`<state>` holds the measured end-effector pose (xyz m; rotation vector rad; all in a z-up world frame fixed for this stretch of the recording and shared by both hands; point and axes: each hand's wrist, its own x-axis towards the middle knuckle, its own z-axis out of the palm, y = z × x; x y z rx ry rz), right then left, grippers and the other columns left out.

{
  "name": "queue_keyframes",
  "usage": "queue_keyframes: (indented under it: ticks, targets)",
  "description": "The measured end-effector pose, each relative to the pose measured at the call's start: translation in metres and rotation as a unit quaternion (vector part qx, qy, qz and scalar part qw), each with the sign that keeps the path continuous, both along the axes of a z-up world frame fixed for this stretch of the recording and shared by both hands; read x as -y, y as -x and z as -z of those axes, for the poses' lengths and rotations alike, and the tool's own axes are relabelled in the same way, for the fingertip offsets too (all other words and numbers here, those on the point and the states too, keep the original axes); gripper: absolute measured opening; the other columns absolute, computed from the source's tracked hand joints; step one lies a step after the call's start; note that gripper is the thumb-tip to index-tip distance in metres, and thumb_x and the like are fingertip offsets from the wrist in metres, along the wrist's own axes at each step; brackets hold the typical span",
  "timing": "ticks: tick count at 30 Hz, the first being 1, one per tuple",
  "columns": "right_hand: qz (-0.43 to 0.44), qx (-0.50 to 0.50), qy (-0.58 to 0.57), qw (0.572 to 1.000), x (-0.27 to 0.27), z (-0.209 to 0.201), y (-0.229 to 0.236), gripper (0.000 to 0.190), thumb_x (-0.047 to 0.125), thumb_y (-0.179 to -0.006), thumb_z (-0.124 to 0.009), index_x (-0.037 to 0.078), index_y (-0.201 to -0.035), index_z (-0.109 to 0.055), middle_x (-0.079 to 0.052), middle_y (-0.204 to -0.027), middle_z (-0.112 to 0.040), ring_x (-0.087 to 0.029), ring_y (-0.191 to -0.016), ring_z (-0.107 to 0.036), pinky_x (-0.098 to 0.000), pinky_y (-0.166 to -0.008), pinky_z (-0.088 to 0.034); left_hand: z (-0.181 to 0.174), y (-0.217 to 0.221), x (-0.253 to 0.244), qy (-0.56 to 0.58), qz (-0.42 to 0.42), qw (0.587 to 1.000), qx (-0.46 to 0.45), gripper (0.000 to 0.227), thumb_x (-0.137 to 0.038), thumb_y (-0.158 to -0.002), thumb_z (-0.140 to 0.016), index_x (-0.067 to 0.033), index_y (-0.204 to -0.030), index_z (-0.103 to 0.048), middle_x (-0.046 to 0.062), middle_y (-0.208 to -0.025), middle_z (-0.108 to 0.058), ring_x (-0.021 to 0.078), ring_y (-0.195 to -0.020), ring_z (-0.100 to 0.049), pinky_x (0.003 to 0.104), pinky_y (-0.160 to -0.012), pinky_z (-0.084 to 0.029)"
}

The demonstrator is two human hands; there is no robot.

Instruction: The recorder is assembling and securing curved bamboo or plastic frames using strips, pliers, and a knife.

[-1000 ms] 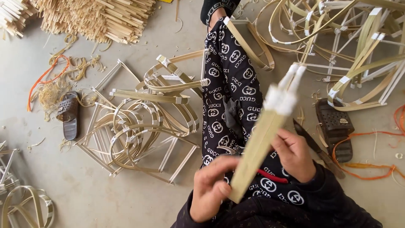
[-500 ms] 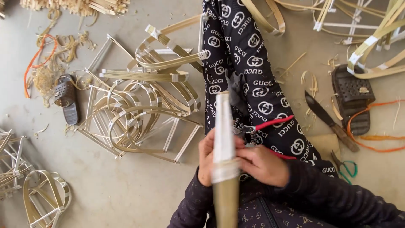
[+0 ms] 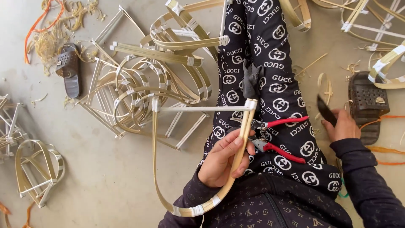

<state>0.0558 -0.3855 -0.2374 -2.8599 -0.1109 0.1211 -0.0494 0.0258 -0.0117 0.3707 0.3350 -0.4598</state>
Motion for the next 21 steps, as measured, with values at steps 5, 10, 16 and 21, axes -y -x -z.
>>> queue_keyframes:
  ticks: [5,10,16,21]
  targets:
    - [0.082,-0.058,-0.157,0.982,0.016,0.004,0.009,0.03,0.013,-0.095,-0.078,0.003,-0.121,-0.067,-0.015,-0.098,-0.074,-0.026,-0.087,-0.07,-0.0388,-0.082,-0.055,0.011,0.007,0.004,0.031,0.017,0.999,-0.008,0.033,-0.014,-0.116,-0.043,0.0037,-0.142,-0.051,0.013,-0.088,-0.067,0.0166,-0.058,-0.059,0.025,-0.051,-0.047]
    - [0.029,-0.074,-0.465,0.882,-0.008,-0.109,0.01,0.008,-0.001,-0.118,-0.056,-0.008,-0.116,-0.056,-0.017,-0.101,-0.07,-0.02,-0.09,-0.07,-0.0312,-0.088,-0.057,0.01,0.007,0.012,0.023,0.064,0.997,-0.026,0.032,-0.013,-0.115,-0.045,0.0052,-0.139,-0.053,0.013,-0.086,-0.068,0.017,-0.058,-0.063,0.026,-0.051,-0.05]
    - [-0.121,-0.238,-0.552,0.79,-0.09,-0.251,0.024,0.041,0.004,-0.099,-0.052,-0.001,-0.138,-0.041,-0.017,-0.098,-0.074,-0.022,-0.084,-0.075,-0.0318,-0.076,-0.061,0.002,0.011,0.019,0.008,0.116,0.993,-0.031,0.029,-0.012,-0.114,-0.047,0.0068,-0.136,-0.054,0.015,-0.086,-0.068,0.018,-0.06,-0.063,0.026,-0.053,-0.05]
    - [-0.094,-0.504,-0.617,0.598,-0.105,-0.224,0.055,0.079,0.008,-0.105,-0.052,0.017,-0.169,-0.009,-0.021,-0.083,-0.079,-0.022,-0.059,-0.076,-0.031,-0.053,-0.062,-0.005,0.023,0.019,0.056,0.122,0.991,-0.021,0.025,-0.009,-0.116,-0.049,0.0057,-0.134,-0.057,0.015,-0.086,-0.067,0.0173,-0.057,-0.058,0.028,-0.053,-0.047]
